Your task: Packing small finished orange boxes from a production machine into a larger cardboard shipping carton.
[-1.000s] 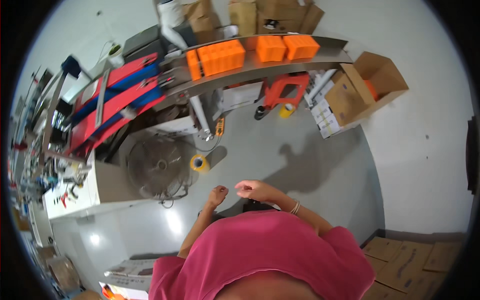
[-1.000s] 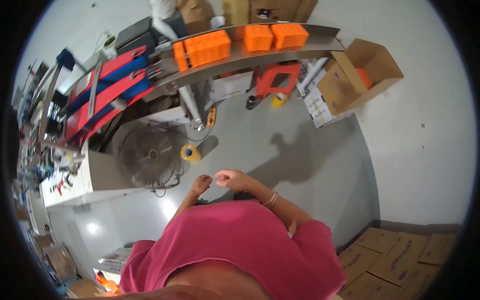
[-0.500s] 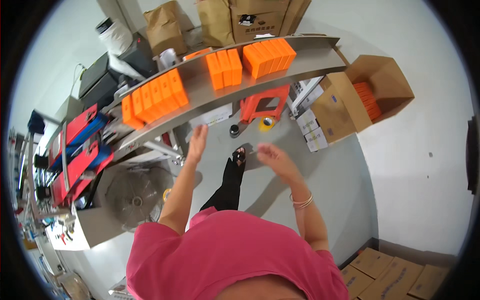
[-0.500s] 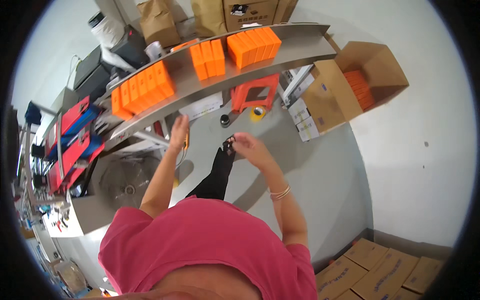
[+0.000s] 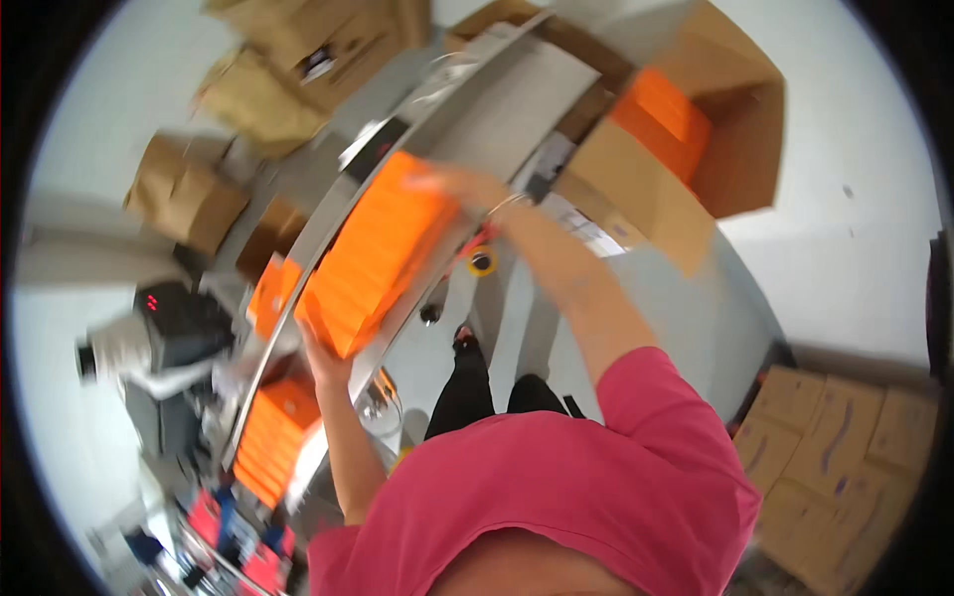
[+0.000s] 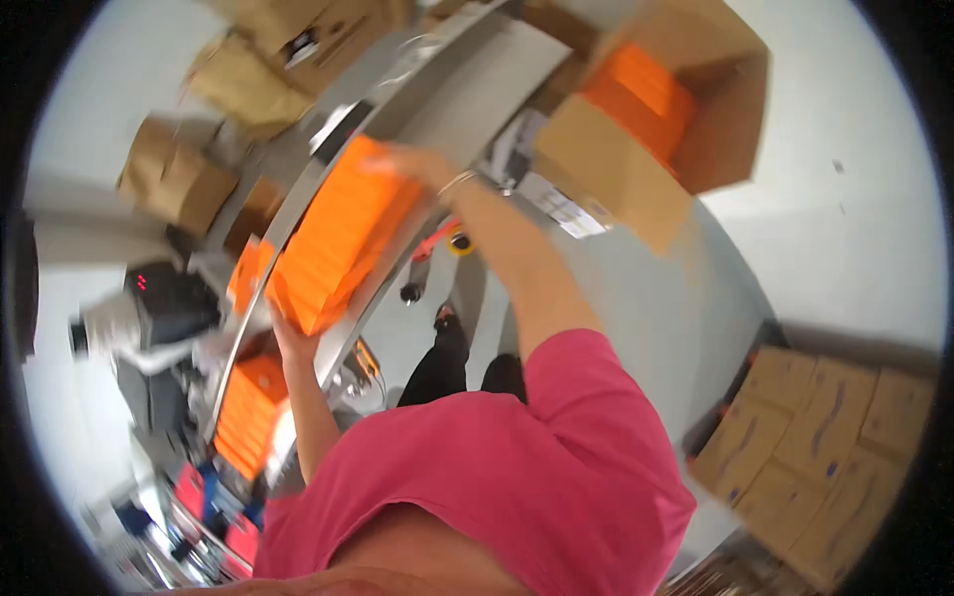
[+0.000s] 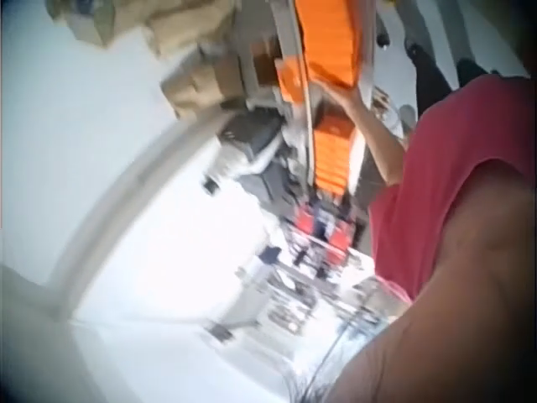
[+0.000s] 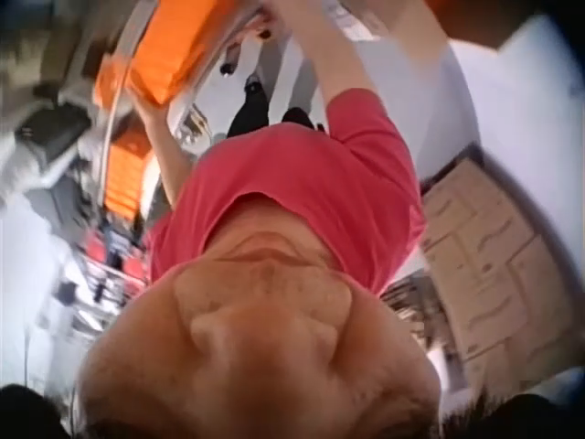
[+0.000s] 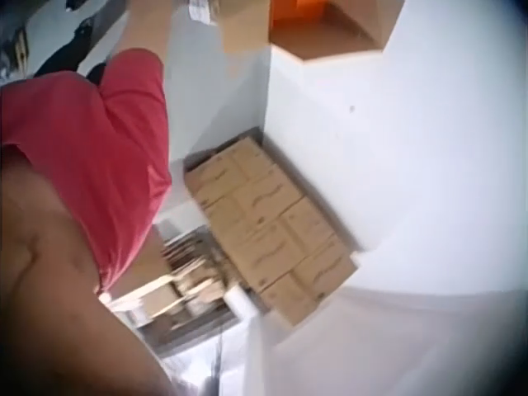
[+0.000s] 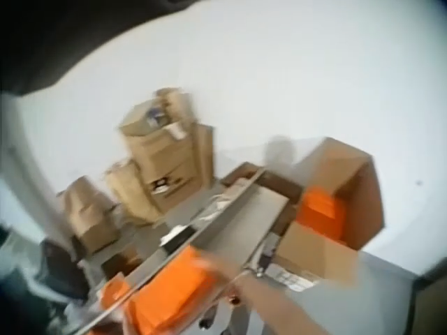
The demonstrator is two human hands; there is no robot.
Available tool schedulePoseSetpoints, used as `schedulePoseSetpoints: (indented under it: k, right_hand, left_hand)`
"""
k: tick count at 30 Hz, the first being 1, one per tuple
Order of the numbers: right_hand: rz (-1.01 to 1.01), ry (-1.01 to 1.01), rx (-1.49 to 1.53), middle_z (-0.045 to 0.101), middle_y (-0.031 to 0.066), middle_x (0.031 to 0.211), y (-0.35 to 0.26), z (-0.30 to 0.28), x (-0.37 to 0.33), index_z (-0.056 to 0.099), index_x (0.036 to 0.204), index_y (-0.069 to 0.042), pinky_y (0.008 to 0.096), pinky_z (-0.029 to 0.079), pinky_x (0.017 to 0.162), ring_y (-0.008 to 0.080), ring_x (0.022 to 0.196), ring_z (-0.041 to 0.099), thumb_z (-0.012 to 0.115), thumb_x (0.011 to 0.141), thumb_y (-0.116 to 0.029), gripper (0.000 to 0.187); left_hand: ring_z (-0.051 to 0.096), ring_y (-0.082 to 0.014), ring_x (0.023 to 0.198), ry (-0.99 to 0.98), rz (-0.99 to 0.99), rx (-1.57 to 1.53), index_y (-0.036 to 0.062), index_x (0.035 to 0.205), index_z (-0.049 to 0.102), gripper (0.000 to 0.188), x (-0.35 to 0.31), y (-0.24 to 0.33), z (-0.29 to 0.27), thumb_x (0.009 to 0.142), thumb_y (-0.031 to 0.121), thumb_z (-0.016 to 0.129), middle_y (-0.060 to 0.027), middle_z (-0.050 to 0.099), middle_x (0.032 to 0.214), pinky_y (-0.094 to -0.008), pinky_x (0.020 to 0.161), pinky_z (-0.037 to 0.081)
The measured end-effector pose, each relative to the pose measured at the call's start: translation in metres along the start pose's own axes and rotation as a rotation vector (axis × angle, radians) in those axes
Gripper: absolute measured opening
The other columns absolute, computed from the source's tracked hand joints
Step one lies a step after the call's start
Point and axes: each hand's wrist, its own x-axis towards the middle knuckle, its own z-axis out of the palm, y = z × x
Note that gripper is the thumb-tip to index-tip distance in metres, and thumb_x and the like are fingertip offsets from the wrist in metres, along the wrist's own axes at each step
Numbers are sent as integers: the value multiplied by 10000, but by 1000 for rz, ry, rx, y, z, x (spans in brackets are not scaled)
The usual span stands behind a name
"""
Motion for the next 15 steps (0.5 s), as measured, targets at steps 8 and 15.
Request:
schedulePoseSetpoints:
  k: [8,15]
  right_hand:
    - [-289,564,-505,444,141,1291,-155,-63,-162,362,1316,-94,359,341,984,293,1194,422,628,758,-298,651]
    - [-512,615,-1453,482,269,1096,-290,-170,-350,443,1191,118,321,473,782,320,946,547,499,860,-478,684]
  left_hand:
    - [321,-246,1269,-289,335,130,128,1375,242,668,10,-69,108,877,550,384,-71,301,1393,-433,1025,291]
    - [314,-209,1261,-1256,-114,-350,142,1352,253,712,41,-142,409,842,623,380,-46,309,1365,-409,1021,303]
